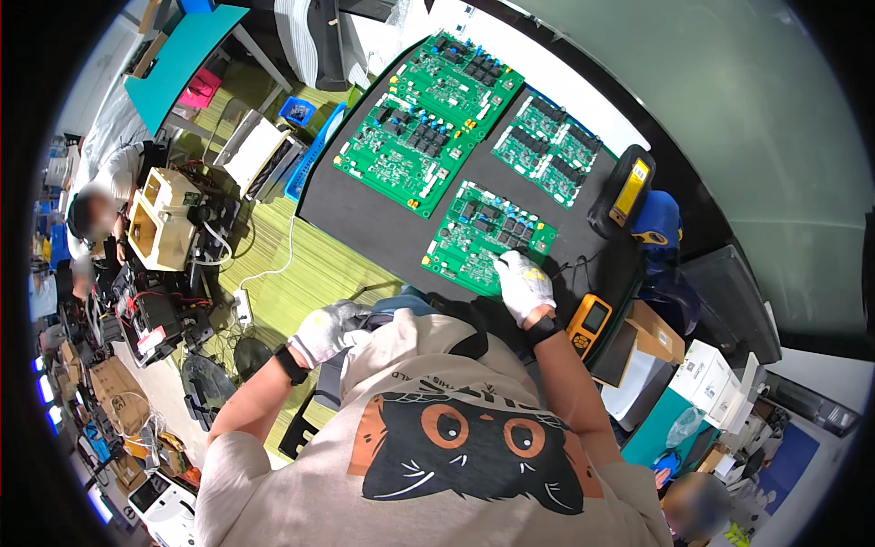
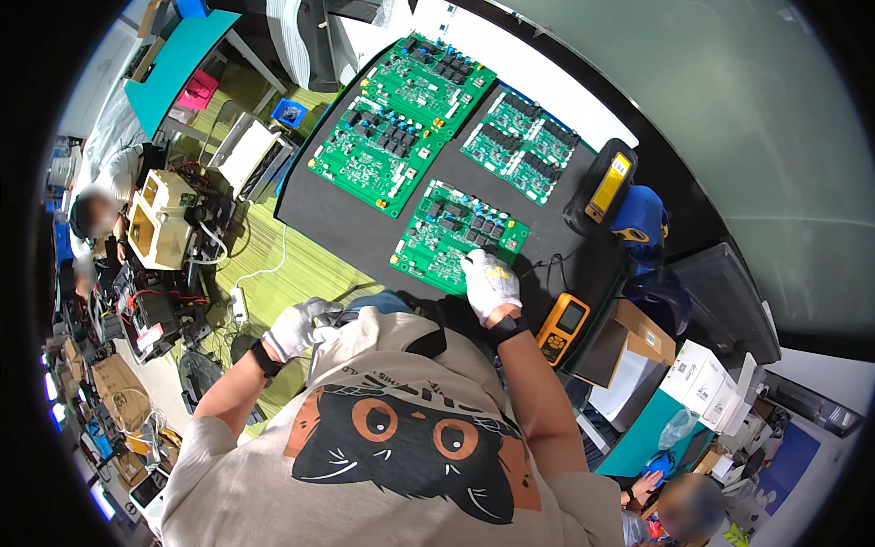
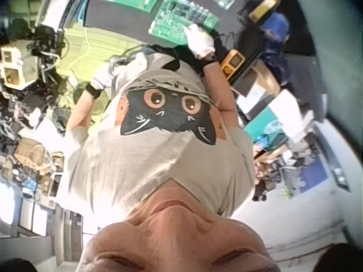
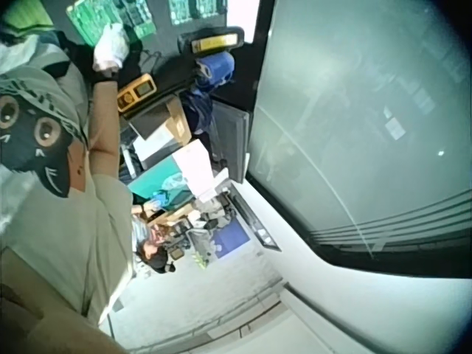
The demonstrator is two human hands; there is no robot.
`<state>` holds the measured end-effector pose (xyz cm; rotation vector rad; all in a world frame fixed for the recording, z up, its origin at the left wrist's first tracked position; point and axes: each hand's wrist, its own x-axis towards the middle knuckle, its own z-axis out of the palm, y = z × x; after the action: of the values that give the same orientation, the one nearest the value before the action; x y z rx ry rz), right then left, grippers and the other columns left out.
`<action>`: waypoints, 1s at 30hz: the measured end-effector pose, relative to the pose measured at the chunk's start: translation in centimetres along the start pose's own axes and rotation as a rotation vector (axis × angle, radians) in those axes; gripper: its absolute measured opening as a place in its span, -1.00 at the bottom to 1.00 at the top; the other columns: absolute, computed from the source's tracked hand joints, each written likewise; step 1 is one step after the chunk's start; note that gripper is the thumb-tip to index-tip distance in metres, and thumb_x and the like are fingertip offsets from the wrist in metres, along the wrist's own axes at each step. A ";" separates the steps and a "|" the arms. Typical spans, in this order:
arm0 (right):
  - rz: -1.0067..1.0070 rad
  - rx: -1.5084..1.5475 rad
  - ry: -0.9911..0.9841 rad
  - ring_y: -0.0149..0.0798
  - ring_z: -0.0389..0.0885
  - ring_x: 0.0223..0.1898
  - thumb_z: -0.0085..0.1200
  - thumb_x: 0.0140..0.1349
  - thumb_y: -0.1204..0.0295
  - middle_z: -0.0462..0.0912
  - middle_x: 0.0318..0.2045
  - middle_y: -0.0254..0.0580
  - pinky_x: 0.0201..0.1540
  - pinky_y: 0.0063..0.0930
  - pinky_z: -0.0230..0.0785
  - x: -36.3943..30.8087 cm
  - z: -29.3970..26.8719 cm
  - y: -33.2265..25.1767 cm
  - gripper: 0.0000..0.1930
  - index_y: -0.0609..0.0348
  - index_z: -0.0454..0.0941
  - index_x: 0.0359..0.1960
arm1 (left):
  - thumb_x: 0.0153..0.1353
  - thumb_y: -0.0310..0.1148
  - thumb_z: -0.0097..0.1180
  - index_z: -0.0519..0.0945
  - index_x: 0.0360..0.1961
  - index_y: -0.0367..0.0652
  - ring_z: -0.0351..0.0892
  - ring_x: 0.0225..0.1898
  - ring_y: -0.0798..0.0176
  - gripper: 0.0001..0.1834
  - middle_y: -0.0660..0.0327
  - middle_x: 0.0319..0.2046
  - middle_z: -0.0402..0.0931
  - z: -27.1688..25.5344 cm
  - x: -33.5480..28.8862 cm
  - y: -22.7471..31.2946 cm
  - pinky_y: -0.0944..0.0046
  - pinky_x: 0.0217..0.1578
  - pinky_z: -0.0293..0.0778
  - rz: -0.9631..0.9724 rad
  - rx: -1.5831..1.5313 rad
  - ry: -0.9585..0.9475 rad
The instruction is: The recorder is inspecting and testing multiple printed circuit boards on a workbench using a yellow handheld multimeter or testing device.
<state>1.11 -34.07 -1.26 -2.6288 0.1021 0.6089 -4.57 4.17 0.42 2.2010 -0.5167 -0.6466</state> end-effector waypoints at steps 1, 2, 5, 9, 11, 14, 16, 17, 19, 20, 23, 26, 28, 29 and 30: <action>0.004 0.012 -0.011 0.09 0.61 -0.05 -0.12 0.40 0.06 0.66 -0.11 -0.02 -0.04 -0.05 0.43 -0.1 -0.1 0.1 -0.62 0.06 0.49 -0.01 | 0.15 -0.42 0.17 0.62 0.02 -0.09 0.64 -0.21 -0.03 -0.64 0.07 -0.22 0.62 0.2 0.2 0.7 0.14 -0.17 0.57 0.042 0.064 -0.003; -0.004 0.021 -0.014 0.09 0.61 -0.05 -0.13 0.41 0.06 0.66 -0.10 -0.02 -0.04 -0.05 0.43 -0.1 -0.1 0.2 -0.63 0.06 0.49 -0.01 | 0.17 -0.39 0.16 0.62 0.02 -0.09 0.64 -0.21 -0.05 -0.65 0.07 -0.24 0.62 0.5 0.4 1.4 0.13 -0.19 0.57 0.083 0.128 -0.004; -0.033 0.050 -0.006 0.09 0.61 -0.06 -0.13 0.41 0.06 0.65 -0.10 -0.02 -0.04 -0.05 0.42 0.0 -0.2 0.5 -0.62 0.07 0.49 -0.01 | 0.22 -0.31 0.09 0.62 -0.03 -0.07 0.65 -0.25 -0.06 -0.70 0.09 -0.28 0.62 1.3 0.9 4.0 0.08 -0.24 0.56 0.101 0.299 -0.079; -0.045 0.044 0.020 0.10 0.62 -0.06 -0.13 0.41 0.06 0.66 -0.10 -0.01 -0.04 -0.03 0.42 0.3 0.1 0.6 -0.63 0.07 0.49 -0.02 | 0.27 -0.22 0.00 0.63 -0.25 -0.13 0.66 -0.30 -0.07 -0.76 0.06 -0.36 0.64 2.5 1.5 6.4 0.04 -0.34 0.55 -0.017 0.538 -0.244; -0.043 0.023 0.036 0.11 0.62 -0.06 -0.13 0.41 0.06 0.67 -0.11 -0.01 -0.04 -0.02 0.42 0.5 0.2 0.7 -0.62 0.07 0.50 -0.03 | 0.27 -0.22 -0.01 0.62 -0.32 -0.15 0.66 -0.35 -0.08 -0.74 0.05 -0.41 0.64 3.4 2.1 6.6 0.03 -0.38 0.54 -0.066 0.613 -0.330; -0.048 0.033 0.037 0.11 0.62 -0.07 -0.12 0.42 0.05 0.67 -0.13 -0.01 -0.05 -0.01 0.43 0.7 0.2 0.6 -0.63 0.05 0.50 -0.03 | 0.23 -0.25 0.00 0.61 -0.38 -0.15 0.67 -0.43 -0.05 -0.77 0.05 -0.46 0.64 5.2 1.6 6.5 0.03 -0.44 0.54 -0.039 0.699 -0.179; -0.049 0.028 0.038 0.10 0.62 -0.07 -0.12 0.42 0.06 0.67 -0.12 -0.02 -0.05 -0.01 0.43 0.6 0.2 0.7 -0.63 0.05 0.50 -0.03 | 0.20 -0.27 0.02 0.61 -0.38 -0.15 0.68 -0.42 -0.01 -0.79 0.06 -0.47 0.63 6.2 1.1 6.2 0.06 -0.44 0.55 -0.057 0.771 -0.154; -0.047 0.030 0.041 0.10 0.62 -0.07 -0.12 0.41 0.06 0.67 -0.12 -0.02 -0.05 -0.01 0.43 0.6 0.2 0.8 -0.64 0.05 0.50 -0.03 | 0.21 -0.27 0.01 0.60 -0.38 -0.16 0.68 -0.42 0.00 -0.79 0.07 -0.49 0.62 6.3 0.5 6.2 0.07 -0.45 0.55 -0.066 0.722 -0.094; -0.064 0.019 0.055 0.09 0.62 -0.07 -0.11 0.41 0.07 0.67 -0.11 -0.03 -0.05 -0.01 0.43 0.3 0.3 0.9 -0.65 0.04 0.50 -0.03 | 0.23 -0.24 0.01 0.59 -0.39 -0.15 0.68 -0.43 0.00 -0.78 0.08 -0.49 0.61 6.0 -0.3 6.5 0.06 -0.45 0.55 -0.107 0.670 -0.056; -0.070 0.025 0.056 0.09 0.62 -0.07 -0.11 0.41 0.07 0.67 -0.11 -0.04 -0.05 -0.01 0.43 0.3 0.3 1.0 -0.65 0.04 0.50 -0.04 | 0.24 -0.20 0.03 0.60 -0.40 -0.14 0.67 -0.44 -0.01 -0.75 0.07 -0.50 0.61 5.8 -0.8 7.0 0.06 -0.44 0.55 -0.091 0.646 0.006; -0.103 0.069 0.084 0.09 0.62 -0.08 -0.10 0.41 0.09 0.67 -0.13 -0.02 -0.06 -0.01 0.43 0.0 0.4 1.3 -0.67 0.05 0.50 -0.05 | 0.28 -0.22 0.01 0.61 -0.35 -0.17 0.65 -0.39 -0.09 -0.75 0.00 -0.46 0.61 4.9 -1.8 9.3 0.06 -0.38 0.54 -0.159 0.519 0.021; -0.134 0.103 0.120 0.10 0.62 -0.09 -0.11 0.42 0.10 0.66 -0.16 0.00 -0.06 0.01 0.44 -0.2 0.5 1.6 -0.69 0.04 0.49 -0.07 | 0.26 -0.19 0.06 0.62 -0.37 -0.18 0.63 -0.41 -0.11 -0.73 -0.03 -0.48 0.60 3.8 -3.0 11.2 0.04 -0.37 0.53 -0.257 0.440 0.064; -0.135 0.120 0.120 0.10 0.62 -0.08 -0.11 0.41 0.10 0.66 -0.15 -0.01 -0.05 0.01 0.43 -0.2 0.6 1.7 -0.68 0.04 0.49 -0.05 | 0.21 -0.23 0.15 0.64 -0.33 -0.20 0.62 -0.42 -0.12 -0.77 -0.04 -0.46 0.60 3.0 -4.2 11.6 0.04 -0.38 0.52 -0.268 0.324 0.179; -0.148 0.118 0.129 0.10 0.62 -0.08 -0.11 0.41 0.10 0.66 -0.14 -0.01 -0.05 0.01 0.43 -0.2 0.6 1.7 -0.68 0.04 0.50 -0.06 | 0.20 -0.26 0.18 0.66 -0.27 -0.22 0.62 -0.41 -0.12 -0.77 -0.03 -0.45 0.60 2.6 -4.9 11.6 0.05 -0.39 0.51 -0.280 0.314 0.223; -0.158 0.120 0.138 0.10 0.61 -0.07 -0.11 0.41 0.10 0.66 -0.14 -0.01 -0.05 0.01 0.43 -0.2 0.7 1.8 -0.68 0.04 0.50 -0.06 | 0.19 -0.23 0.20 0.66 -0.25 -0.20 0.63 -0.40 -0.11 -0.75 -0.01 -0.45 0.60 2.4 -5.5 11.4 0.04 -0.38 0.51 -0.298 0.296 0.211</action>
<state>0.31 -35.41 -2.44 -2.5302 -0.0267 0.3560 -12.10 -1.23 9.35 2.6198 -0.1835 -0.5041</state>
